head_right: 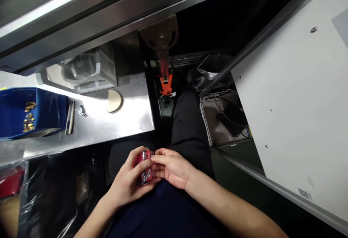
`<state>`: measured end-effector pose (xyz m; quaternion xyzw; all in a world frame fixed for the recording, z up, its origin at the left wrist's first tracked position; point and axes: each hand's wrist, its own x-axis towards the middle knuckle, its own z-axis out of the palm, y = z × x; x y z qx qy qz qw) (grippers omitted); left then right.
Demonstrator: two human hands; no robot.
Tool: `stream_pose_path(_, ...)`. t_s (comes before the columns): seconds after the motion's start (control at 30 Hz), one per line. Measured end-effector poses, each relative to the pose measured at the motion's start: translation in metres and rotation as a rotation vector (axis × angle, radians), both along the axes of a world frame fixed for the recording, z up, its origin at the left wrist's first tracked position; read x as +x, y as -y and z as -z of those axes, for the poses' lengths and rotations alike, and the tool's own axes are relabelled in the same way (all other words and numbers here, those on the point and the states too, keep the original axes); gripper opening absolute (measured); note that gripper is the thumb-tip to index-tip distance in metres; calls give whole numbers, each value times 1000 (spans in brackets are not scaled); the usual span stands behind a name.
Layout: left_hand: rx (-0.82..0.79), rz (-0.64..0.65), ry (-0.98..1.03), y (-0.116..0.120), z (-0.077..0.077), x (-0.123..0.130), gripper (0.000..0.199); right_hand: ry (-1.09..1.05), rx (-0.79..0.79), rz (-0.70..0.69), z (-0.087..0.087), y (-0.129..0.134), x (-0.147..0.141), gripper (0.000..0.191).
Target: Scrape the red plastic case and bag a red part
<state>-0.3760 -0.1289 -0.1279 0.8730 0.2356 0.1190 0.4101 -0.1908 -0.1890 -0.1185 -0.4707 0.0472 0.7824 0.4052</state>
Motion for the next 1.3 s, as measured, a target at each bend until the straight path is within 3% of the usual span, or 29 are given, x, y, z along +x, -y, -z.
stream_pose_path(0.1, -54, 55, -44, -4, -4, 3, 49, 29, -37, -61, 7, 6, 0, 42)
stream_pose_path(0.17, -140, 13, -85, -5, -8, 4, 40, 60, -12, -118, 9, 11, 0, 35)
stream_pose_path(0.23, -201, -65, -106, -6, -11, 3, 30, 191, 102, -232, 7, 14, 1, 26)
stream_pose_path(0.3, -230, -135, -117, -6, -13, 1, 25, 453, 268, -350, 5, 15, 2, 17)
stream_pose_path(0.37, -248, -176, -118, -4, -15, 0, 24, 651, 405, -424, 3, 13, 2, 17)
stream_pose_path(0.53, -302, -220, -64, 4, -15, -3, 25, 840, 504, -528, 2, 7, 3, 31)
stream_pose_path(0.67, -413, -310, 3, 8, -6, -10, 29, 1074, 668, -688, 2, 6, 14, 64)
stream_pose_path(0.77, -626, -386, 152, 6, 9, -16, 46, 1030, 858, -900, 3, 4, 19, 77)
stream_pose_path(0.83, -809, -399, 225, 3, 20, -19, 74, 1072, 932, -976, 7, 1, 18, 70)
stream_pose_path(0.9, -954, -373, 251, 0, 28, -21, 94, 1144, 989, -979, 11, -5, 15, 51)
stream_pose_path(0.97, -1031, -337, 262, -4, 34, -22, 99, 1195, 1043, -930, 15, -11, 14, 35)
stream_pose_path(1.1, -1089, -283, 259, -6, 37, -22, 103, 1252, 1081, -854, 18, -17, 10, 26)
stream_pose_path(1.3, -1094, -277, 222, 0, 30, -13, 104, 1236, 784, -652, 24, -11, -14, 14)
